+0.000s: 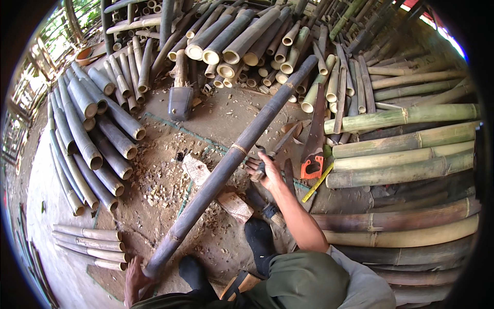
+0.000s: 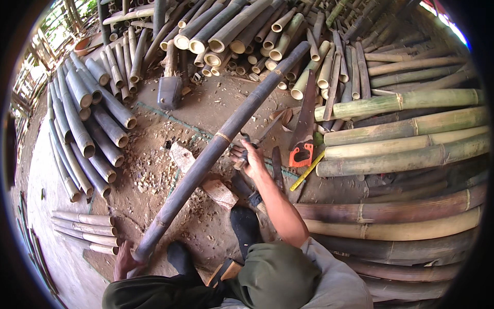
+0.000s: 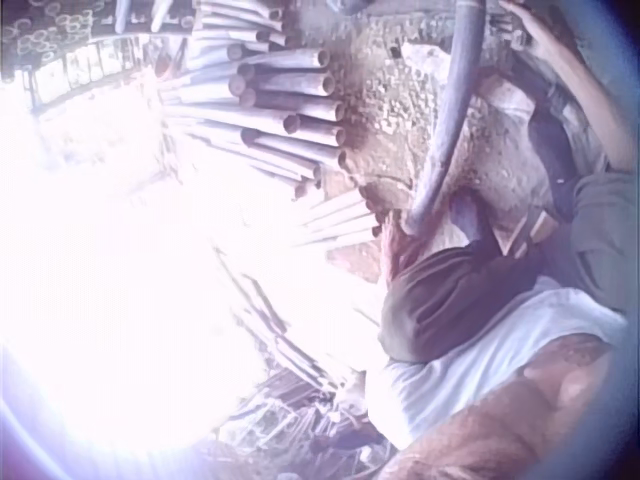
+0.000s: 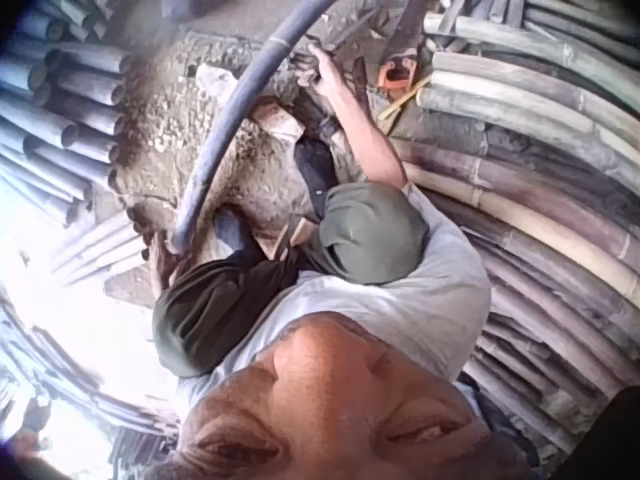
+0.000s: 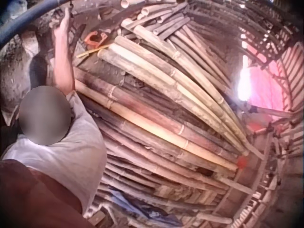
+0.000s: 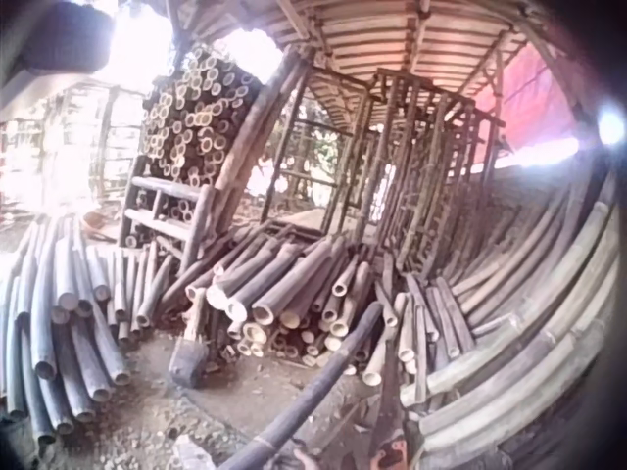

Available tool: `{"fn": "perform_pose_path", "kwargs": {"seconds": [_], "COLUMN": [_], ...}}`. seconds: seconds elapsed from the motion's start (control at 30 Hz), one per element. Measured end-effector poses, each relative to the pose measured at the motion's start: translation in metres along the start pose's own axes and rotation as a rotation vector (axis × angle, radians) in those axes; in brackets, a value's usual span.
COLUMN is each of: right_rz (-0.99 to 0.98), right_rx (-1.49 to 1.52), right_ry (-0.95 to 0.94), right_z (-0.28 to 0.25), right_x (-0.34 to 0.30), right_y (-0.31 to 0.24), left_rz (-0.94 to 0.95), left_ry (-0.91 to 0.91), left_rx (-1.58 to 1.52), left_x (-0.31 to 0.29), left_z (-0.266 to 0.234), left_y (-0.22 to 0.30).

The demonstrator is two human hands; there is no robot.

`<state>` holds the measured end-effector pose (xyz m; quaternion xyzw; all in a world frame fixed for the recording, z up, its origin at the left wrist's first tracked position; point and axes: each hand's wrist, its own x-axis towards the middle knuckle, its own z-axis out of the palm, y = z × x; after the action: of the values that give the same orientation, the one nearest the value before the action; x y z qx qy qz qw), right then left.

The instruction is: The person sits on the ground and uses a curved knife to shave the outer surface of a long bamboo pole. They rotate the pole and repeatedly scrape along its length to smooth the surface, surrounded by stacks of bamboo poles.

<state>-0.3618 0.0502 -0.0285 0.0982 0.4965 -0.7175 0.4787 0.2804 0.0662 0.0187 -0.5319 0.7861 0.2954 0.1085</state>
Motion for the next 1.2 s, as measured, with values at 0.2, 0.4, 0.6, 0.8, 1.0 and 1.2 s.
{"fn": "perform_pose_path", "kwargs": {"seconds": [0.2,0.4,0.6,0.8,1.0,1.2], "right_rz": [0.12,0.05,-0.123,-0.202,-0.419,-0.787], "right_rx": [0.103,-0.009,0.048,0.093,-0.569,-1.536], "right_ry": [-0.083,-0.172,-0.073,-0.057,0.053,-0.014], "right_z": [0.01,0.016,0.044,0.002,-0.045,-0.045], "right_x": [0.019,-0.004,0.049,0.065,-0.02,-0.048], "right_y": [0.023,-0.002,-0.075,-0.11,-0.082,-0.027], "left_rz": [-0.145,-0.185,0.027,0.155,0.23,0.186], "left_ry": [0.128,0.154,0.177,0.175,0.155,0.223], "left_rx": [0.07,0.076,-0.103,-0.106,-0.116,-0.196], "left_x": [-0.044,-0.05,-0.004,0.089,0.173,0.178], "left_z": [-0.005,-0.02,0.011,0.012,0.007,0.051], "left_y": [0.071,0.103,0.072,0.161,0.256,0.263]}}
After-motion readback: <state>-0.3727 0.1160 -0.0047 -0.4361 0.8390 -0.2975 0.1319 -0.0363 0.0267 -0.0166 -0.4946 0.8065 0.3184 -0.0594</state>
